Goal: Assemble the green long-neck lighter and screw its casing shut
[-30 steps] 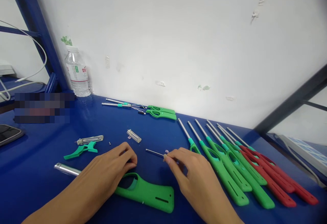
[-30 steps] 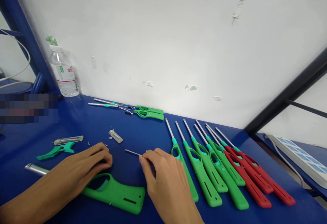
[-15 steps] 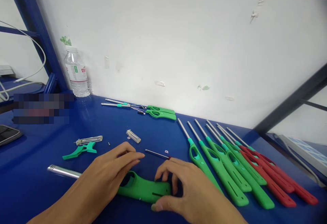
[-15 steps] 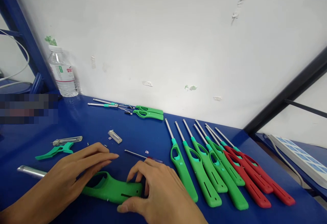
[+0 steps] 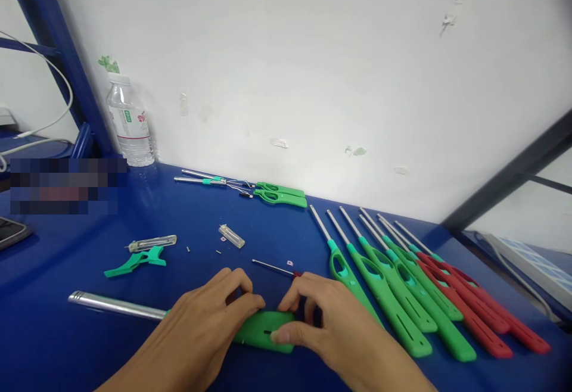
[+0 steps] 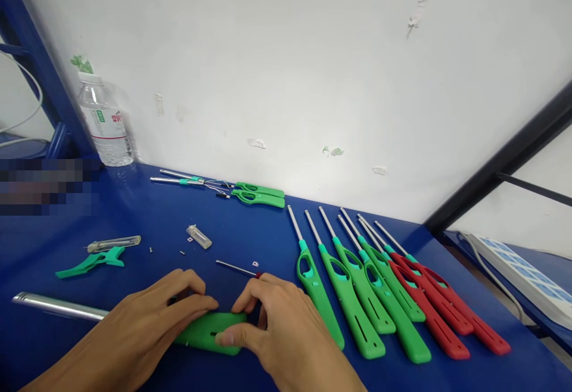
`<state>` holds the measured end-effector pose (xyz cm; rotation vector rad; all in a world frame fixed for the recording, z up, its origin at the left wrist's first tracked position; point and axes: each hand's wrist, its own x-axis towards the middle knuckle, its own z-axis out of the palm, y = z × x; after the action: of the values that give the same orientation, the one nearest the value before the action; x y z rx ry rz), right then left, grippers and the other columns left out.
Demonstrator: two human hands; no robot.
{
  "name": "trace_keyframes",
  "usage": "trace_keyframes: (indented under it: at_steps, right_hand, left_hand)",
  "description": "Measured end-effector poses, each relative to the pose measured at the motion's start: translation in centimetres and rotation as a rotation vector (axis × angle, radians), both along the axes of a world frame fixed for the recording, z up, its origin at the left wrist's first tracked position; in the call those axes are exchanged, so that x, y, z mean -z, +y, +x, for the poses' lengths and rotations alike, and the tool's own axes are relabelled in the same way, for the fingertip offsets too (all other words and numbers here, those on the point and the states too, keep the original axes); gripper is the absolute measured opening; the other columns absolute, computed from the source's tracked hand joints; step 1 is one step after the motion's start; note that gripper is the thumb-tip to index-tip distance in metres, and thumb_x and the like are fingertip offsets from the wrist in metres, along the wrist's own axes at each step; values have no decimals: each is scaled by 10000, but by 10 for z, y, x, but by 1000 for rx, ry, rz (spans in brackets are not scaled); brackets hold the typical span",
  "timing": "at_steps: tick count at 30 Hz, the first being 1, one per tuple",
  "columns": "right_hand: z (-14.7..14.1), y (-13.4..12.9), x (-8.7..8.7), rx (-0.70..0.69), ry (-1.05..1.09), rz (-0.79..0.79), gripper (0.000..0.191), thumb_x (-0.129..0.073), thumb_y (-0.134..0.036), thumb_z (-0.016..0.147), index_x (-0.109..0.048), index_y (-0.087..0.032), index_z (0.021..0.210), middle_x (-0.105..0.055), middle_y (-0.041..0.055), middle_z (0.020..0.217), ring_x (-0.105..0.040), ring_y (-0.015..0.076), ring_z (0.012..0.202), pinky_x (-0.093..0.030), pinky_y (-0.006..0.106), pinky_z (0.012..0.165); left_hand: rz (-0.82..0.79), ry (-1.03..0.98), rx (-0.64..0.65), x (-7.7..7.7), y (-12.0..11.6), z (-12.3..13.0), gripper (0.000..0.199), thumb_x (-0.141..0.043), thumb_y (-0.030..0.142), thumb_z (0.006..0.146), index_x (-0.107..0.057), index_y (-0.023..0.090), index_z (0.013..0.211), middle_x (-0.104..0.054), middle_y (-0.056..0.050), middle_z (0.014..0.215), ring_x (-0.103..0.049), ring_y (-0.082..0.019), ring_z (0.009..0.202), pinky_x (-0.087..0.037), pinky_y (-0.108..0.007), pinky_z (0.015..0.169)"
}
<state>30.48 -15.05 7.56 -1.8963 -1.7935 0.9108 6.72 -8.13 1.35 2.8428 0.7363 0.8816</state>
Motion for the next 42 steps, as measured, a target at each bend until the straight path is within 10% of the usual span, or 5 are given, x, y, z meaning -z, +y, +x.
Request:
trace_keyframes:
  at_steps: [17, 31, 42]
  right_hand:
    - [-8, -6, 8, 28, -79, -27, 267, -831, -84, 943, -655, -284, 950, -710, -47, 989, -666, 222, 942, -429, 326, 813]
    - [-7, -2, -7, 0, -13, 25, 249, -944, -125, 895, -761, -285, 950, -725, -67, 953, -663, 181, 852, -438, 277, 749]
    - [7, -3, -15, 54, 74, 300, 288, -594, -418, 1138, -745, -281, 934, -735, -47, 824, -612, 179, 717, -406, 322, 688]
  left_hand:
    - [149, 88, -60, -1, -12, 10, 506, -419, -77, 809, -747, 224, 1051, -761, -49, 1022, -769, -253, 837, -603, -369, 689]
    - [80, -172, 2, -3, -1, 9, 478, -457, 6, 993, -697, 322, 1259, -770, 37, 996, -795, -129, 765, -607, -182, 675]
    - [-205, -378, 29, 7, -4, 7, 418, -426, 142, 1176, -685, 382, 1400, -712, 53, 1129, -756, -44, 869, -540, -72, 801]
